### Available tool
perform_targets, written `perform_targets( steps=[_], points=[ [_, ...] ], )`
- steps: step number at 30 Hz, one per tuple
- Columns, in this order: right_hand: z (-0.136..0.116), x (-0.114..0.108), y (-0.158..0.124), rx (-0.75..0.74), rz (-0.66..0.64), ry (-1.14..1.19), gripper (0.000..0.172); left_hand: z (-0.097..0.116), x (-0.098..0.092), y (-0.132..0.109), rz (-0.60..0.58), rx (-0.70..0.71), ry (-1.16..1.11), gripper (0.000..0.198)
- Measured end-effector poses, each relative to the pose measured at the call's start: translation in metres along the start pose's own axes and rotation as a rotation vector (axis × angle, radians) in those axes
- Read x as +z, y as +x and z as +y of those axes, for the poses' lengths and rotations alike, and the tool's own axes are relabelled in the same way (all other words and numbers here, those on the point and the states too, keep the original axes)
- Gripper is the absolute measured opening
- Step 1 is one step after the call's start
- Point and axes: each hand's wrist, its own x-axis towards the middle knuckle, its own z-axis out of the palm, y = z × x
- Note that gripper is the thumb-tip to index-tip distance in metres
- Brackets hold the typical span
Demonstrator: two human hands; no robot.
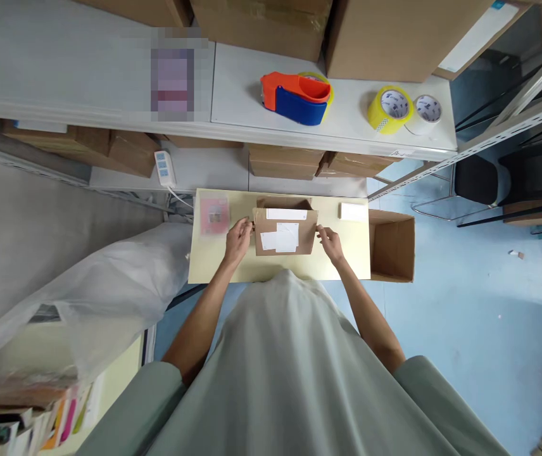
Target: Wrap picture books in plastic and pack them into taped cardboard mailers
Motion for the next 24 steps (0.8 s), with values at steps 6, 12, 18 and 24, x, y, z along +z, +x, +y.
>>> perform_targets(
  steps=[6,12,18,24],
  points=[
    [-0.009,-0.013,-0.021,0.006,-0.009,0.045,0.091,0.011,-0.010,-0.022,0.008,0.003,-0.155,0.071],
    [-0.003,0.003,-0.021,0.092,-0.066,-0.120,0.076,0.010,0.007,-0.028,-0.063,-0.218,0.120,0.083],
    [-0.005,0.010,-0.016,0.138,0.000,-0.202,0.056,0.002,0.012,-0.020,0.019,-0.288,0.164,0.069],
    [0.019,-0.016,-0.003,0.033,0.062,-0.047,0.070,-0.027,-0.010,-0.005,0.103,-0.298,-0.007,0.038]
  ],
)
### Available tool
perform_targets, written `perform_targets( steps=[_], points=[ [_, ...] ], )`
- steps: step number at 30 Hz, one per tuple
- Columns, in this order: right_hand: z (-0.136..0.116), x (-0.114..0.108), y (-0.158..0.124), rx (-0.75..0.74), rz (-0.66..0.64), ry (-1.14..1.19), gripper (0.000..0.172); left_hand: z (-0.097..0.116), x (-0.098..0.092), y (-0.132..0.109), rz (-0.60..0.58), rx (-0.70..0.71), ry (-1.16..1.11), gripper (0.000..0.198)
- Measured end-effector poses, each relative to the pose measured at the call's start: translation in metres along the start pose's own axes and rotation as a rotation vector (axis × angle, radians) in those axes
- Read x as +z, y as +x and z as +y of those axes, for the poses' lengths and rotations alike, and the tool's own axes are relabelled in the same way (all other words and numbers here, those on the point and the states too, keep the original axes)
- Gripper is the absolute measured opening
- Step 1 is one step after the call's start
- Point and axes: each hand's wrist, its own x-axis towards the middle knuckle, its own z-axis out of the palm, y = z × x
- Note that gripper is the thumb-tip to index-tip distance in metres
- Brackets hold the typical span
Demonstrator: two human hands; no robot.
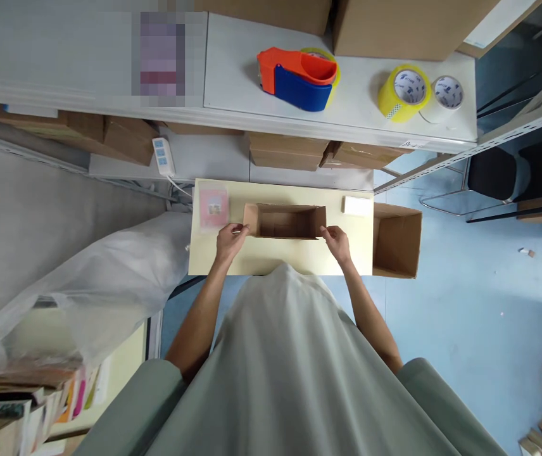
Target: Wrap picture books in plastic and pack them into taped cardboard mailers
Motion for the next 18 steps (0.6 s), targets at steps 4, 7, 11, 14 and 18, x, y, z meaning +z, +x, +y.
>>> perform_targets(
  steps=[4,7,11,14,18],
  points=[
    [0.021,-0.008,0.011,0.042,-0.023,0.061,0.078,-0.013,-0.005,0.007,-0.003,-0.052,-0.112,0.038],
    [0.029,-0.002,0.015,0.138,-0.030,0.142,0.080,-0.019,-0.002,0.011,-0.035,-0.104,-0.184,0.040],
    [0.029,0.007,0.017,0.203,-0.019,0.214,0.077,-0.022,0.002,0.018,-0.071,-0.135,-0.205,0.047],
    [0.026,0.005,0.014,0.198,-0.020,0.190,0.076,-0.025,0.000,0.019,-0.102,-0.107,-0.174,0.053],
    [0.014,-0.002,0.003,0.113,0.074,0.071,0.077,-0.031,-0.013,0.017,-0.120,0.024,-0.115,0.057]
  ],
)
